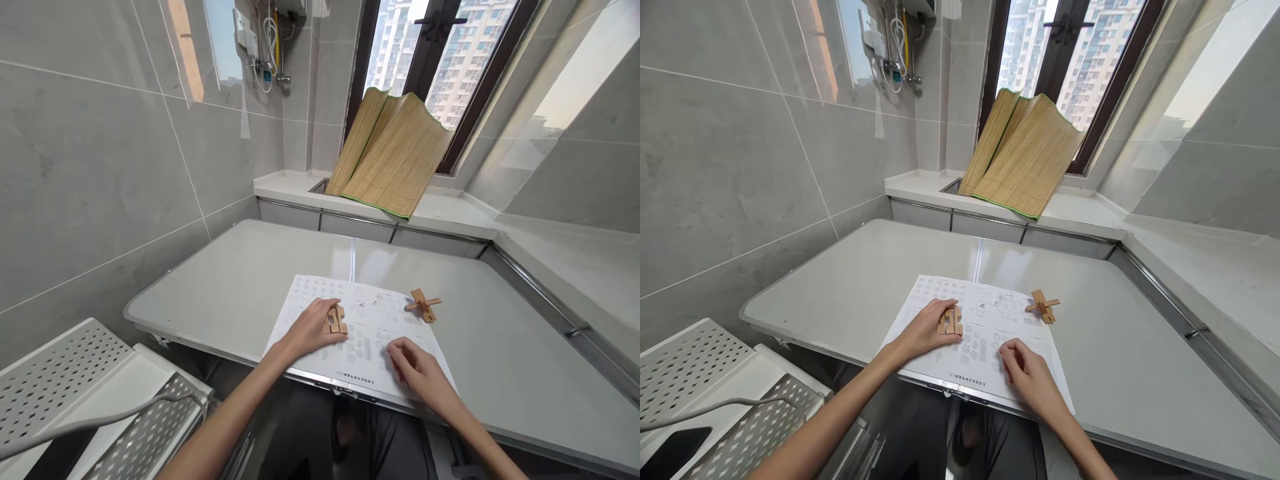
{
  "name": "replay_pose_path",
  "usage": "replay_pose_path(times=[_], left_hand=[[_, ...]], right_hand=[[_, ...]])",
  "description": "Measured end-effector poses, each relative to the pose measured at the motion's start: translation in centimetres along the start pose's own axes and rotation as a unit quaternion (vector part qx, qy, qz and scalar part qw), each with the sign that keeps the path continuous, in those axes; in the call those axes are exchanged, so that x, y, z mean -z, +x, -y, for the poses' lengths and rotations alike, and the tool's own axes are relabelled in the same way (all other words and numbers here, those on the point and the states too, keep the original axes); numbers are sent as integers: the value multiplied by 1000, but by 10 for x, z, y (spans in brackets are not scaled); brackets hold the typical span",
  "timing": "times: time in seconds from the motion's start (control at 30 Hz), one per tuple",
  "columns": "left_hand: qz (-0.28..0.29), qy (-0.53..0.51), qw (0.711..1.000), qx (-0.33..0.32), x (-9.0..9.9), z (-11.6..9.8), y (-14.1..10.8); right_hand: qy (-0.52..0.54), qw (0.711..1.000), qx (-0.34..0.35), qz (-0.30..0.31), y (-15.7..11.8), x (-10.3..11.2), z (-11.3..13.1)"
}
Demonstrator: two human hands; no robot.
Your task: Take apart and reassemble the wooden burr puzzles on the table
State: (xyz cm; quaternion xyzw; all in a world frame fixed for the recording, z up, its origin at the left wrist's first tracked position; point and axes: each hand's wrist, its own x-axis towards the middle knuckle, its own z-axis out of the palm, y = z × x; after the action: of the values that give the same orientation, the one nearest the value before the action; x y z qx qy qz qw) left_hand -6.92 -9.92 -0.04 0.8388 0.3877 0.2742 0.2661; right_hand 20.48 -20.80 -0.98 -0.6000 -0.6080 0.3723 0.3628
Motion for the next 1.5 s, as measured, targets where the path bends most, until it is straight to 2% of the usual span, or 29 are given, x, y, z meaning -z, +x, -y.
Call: replay_pose_path(times=[0.17, 0.33, 0.53, 0.6, 0.77, 0.87, 0.93, 1.1, 1.27, 1.5], left_hand=[[51, -41, 997, -27, -30, -15, 9], [71, -30, 996, -49, -40, -18, 13], [5, 4, 1000, -1, -29, -16, 0], [2, -2, 1000, 19, -22, -18, -6], [10, -102, 992, 78, -11, -30, -19], [16, -163, 979, 119, -12, -35, -25], [-1, -163, 977, 139, -15, -34, -27], [-64, -92, 985, 130, -21, -30, -29], [-72, -56, 989, 115, -18, -36, -27], [-70, -59, 985, 149, -16, -40, -27]], right_hand=[[-69, 994, 60, -52, 1, -25, 3], [-79, 992, 77, -59, 5, -35, -8], [-103, 989, 88, -50, 6, -34, -6], [-126, 986, 93, -59, 7, -36, -2], [-172, 976, 84, -102, 11, -47, 3], [-165, 975, 79, -125, 12, -48, 3], [-142, 978, 70, -132, 11, -46, 3], [-53, 989, 37, -132, 6, -39, 7], [1, 993, 40, -112, 3, -36, 9], [27, 993, 65, -97, 2, -36, 7]])
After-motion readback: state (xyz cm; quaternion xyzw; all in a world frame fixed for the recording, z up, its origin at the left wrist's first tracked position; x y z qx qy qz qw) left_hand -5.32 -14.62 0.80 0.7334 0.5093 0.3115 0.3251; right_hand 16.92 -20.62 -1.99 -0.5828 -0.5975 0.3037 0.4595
